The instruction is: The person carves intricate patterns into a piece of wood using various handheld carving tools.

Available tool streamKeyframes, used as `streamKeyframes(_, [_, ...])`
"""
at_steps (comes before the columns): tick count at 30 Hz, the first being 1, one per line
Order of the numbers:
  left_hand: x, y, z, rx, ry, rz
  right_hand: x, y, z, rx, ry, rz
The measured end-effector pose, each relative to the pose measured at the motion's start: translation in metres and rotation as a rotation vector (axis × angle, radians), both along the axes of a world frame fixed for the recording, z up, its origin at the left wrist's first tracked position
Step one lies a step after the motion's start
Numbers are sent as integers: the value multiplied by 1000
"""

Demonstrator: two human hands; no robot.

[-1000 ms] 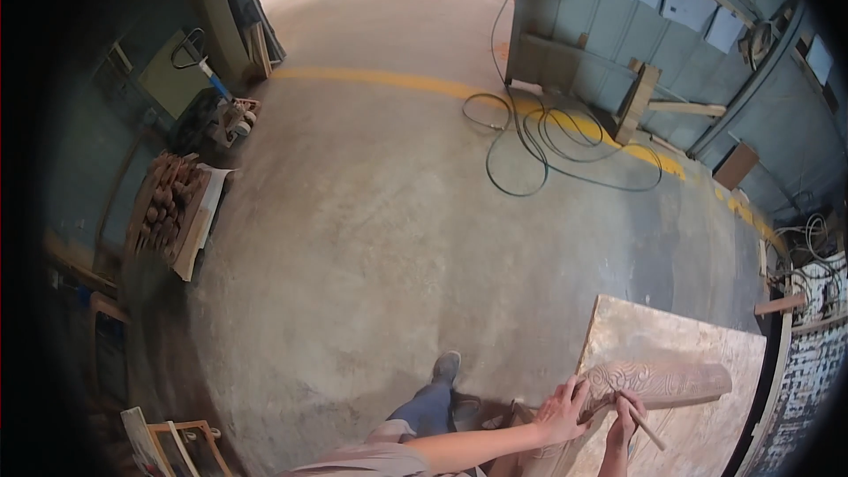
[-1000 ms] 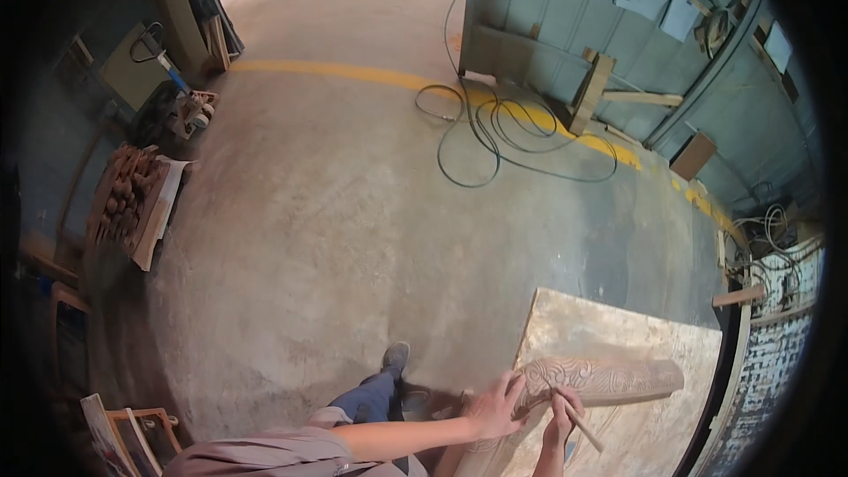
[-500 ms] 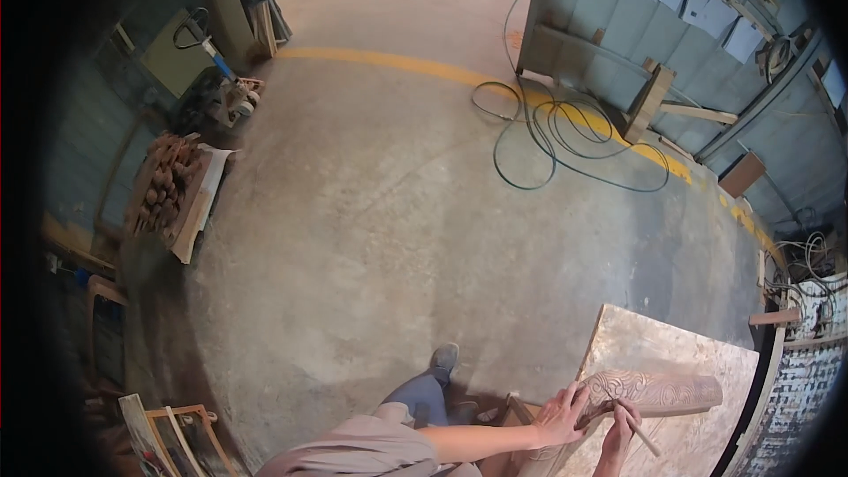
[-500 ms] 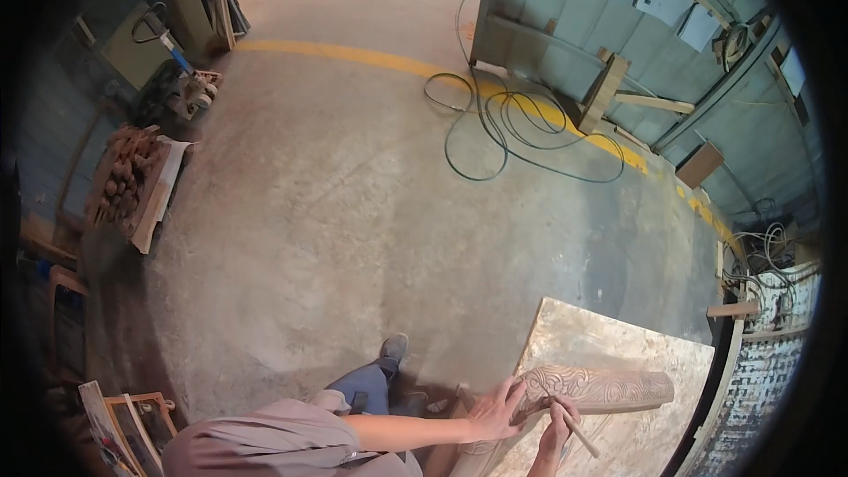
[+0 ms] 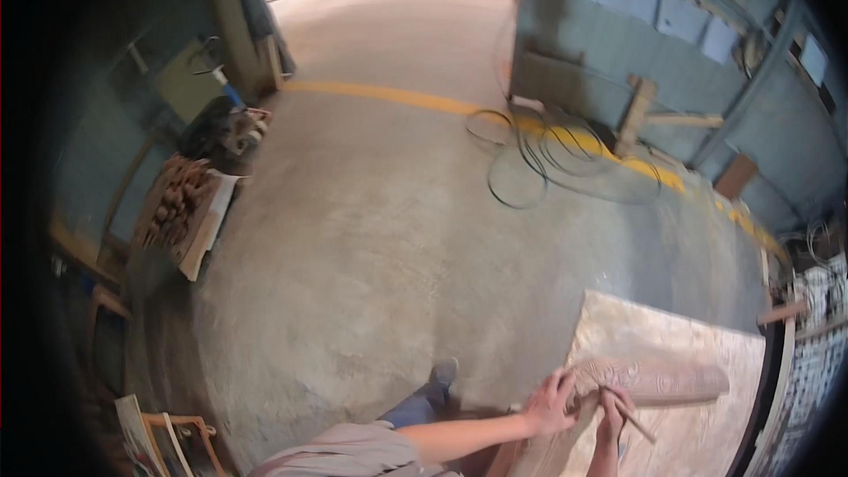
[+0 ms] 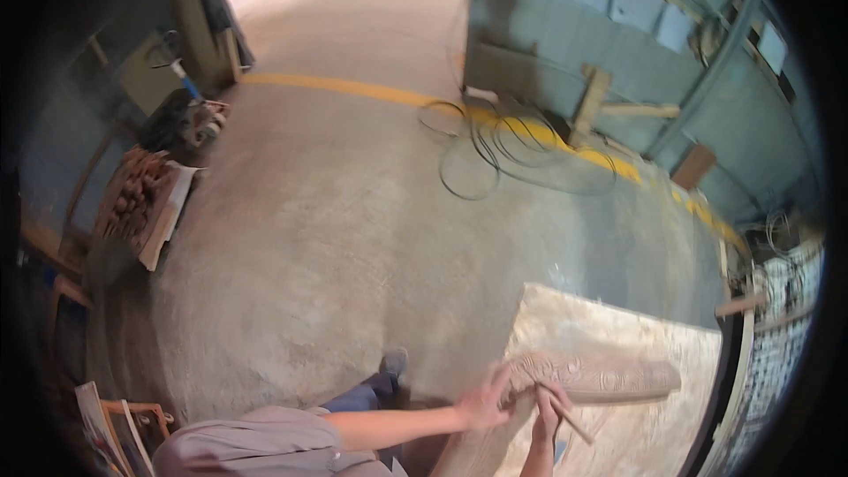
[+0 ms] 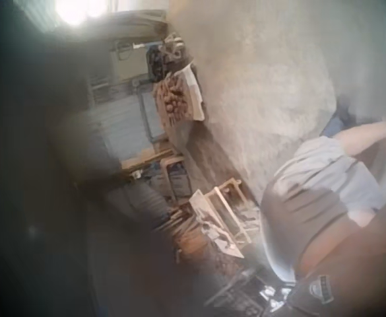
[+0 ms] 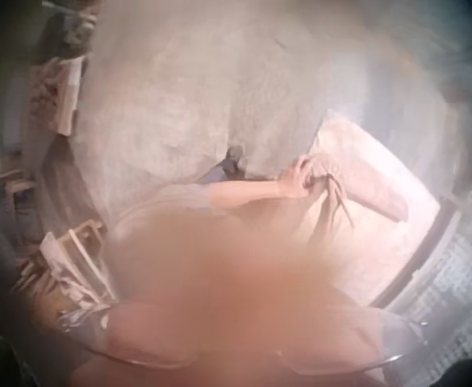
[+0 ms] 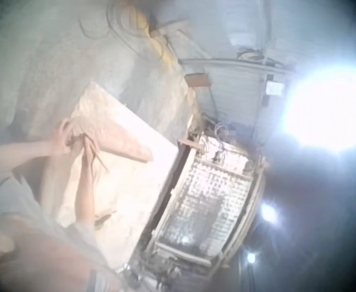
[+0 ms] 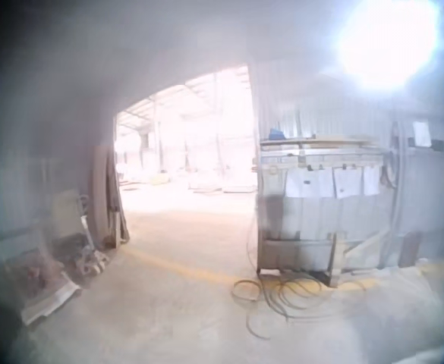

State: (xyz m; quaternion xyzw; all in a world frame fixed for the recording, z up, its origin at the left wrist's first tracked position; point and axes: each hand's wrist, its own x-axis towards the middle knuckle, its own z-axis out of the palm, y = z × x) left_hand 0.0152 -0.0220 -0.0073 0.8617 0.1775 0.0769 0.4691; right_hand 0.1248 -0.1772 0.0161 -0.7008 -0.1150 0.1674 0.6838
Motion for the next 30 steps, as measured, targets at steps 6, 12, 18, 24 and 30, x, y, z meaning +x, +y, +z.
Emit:
streamKeyframes(6, [16, 12, 34, 31, -24, 135, 16, 16, 11, -29, 1, -35])
streamKeyframes(12, [11, 6, 13, 38, -112, 158, 9, 20, 23, -25, -228, 35])
streamKeyframes(18, [-1, 4, 12, 30, -222, 185, -6, 22, 35, -153, -377, 114])
streamKeyframes(24, [1, 10, 21, 25, -134, 121, 0, 34, 39, -325, -489, 238])
streamKeyframes(30, [4, 14, 22, -20, -121, 111, 6, 38, 44, -374, -454, 270])
